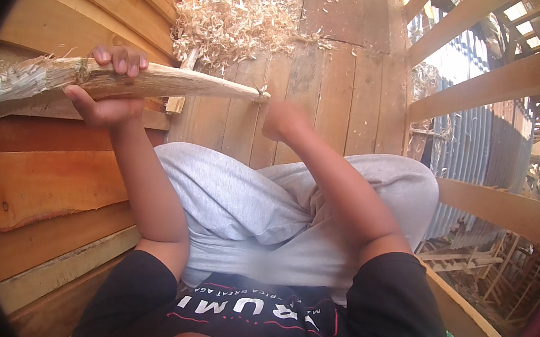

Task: The person sits cross-legged on a wooden floor and uses a knife to carve a long piece of wood. They hold the wood with their left hand and repeatedly scrape the surface with the knife in their right hand, producing wood shavings.

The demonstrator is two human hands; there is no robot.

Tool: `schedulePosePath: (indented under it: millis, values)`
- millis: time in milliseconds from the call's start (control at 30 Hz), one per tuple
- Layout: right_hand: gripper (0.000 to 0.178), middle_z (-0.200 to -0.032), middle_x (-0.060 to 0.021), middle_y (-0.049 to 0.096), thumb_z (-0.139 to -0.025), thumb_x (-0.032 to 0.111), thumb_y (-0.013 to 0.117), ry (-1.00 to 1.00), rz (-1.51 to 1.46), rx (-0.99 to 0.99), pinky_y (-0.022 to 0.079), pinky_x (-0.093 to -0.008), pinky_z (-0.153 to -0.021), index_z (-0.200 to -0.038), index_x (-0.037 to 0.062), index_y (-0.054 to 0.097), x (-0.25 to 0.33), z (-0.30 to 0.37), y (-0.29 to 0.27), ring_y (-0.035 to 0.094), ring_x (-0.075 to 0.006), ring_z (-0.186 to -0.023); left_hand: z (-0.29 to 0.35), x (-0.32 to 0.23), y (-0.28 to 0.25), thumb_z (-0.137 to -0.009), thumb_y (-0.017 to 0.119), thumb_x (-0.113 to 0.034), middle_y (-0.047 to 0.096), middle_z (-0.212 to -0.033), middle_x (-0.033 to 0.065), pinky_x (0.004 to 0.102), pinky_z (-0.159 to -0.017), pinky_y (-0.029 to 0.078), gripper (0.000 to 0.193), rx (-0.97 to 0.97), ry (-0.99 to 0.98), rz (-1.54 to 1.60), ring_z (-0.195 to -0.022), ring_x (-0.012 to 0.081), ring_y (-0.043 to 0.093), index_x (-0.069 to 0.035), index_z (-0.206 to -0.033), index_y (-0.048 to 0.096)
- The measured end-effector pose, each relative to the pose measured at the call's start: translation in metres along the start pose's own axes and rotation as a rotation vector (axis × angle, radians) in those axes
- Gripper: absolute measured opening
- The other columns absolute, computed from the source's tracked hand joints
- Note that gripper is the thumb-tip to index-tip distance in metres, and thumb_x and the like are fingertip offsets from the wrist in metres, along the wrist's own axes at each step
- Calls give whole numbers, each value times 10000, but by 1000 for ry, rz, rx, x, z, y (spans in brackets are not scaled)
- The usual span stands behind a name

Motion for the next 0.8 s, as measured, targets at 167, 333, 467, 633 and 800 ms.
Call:
schedulePosePath:
  millis: [167, 333, 467, 633, 800]
  values:
    - [287, -981, -274, 666, -750, 104, 541, 29, -123, -101, 531, -453, -811, -944, -60, 673, -4, -28, -4, 648, -406, -953, -10, 3, 5, -764, 527, -793, 478, -811, 63, 378, -781, 397, 725, -48, 9, -40, -743, 193, 465, -98, -970, 507]
    - [279, -1000, -261, 670, -747, 93, 546, 15, -12, -43, 536, -441, -803, -943, -54, 679, -14, -19, 12, 650, -389, -981, -3, 5, 8, -790, 530, -762, 479, -809, 60, 377, -795, 390, 683, 19, -7, -4, -753, 191, 469, -103, -968, 509]
    - [269, -1007, -250, 674, -747, 106, 554, 57, -90, -95, 532, -442, -815, -929, -33, 695, -10, -28, 6, 653, -386, -974, -6, 6, 16, -814, 540, -723, 506, -799, 73, 388, -781, 418, 652, -19, -13, -50, -758, 196, 485, -92, -977, 519]
    - [253, -1003, -240, 679, -737, 102, 564, 30, 39, -130, 534, -448, -798, -907, -21, 706, -17, -24, 19, 657, -383, -959, 0, 7, 14, -817, 522, -731, 474, -784, 57, 384, -788, 398, 645, 17, -37, -28, -744, 192, 467, -103, -964, 505]
    - [244, -981, -234, 683, -733, 105, 567, 86, -24, -95, 532, -447, -788, -887, -14, 713, -30, -37, 20, 662, -386, -936, -2, 6, 32, -822, 546, -697, 477, -773, 62, 380, -784, 401, 616, -42, -6, -87, -740, 192, 469, -98, -961, 508]
Point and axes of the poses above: each hand's wrist, its own z-axis away from the middle knuckle, its own y-axis out of the palm, x = y × z, the point moved 5 cm from there along -z, towards the middle knuckle
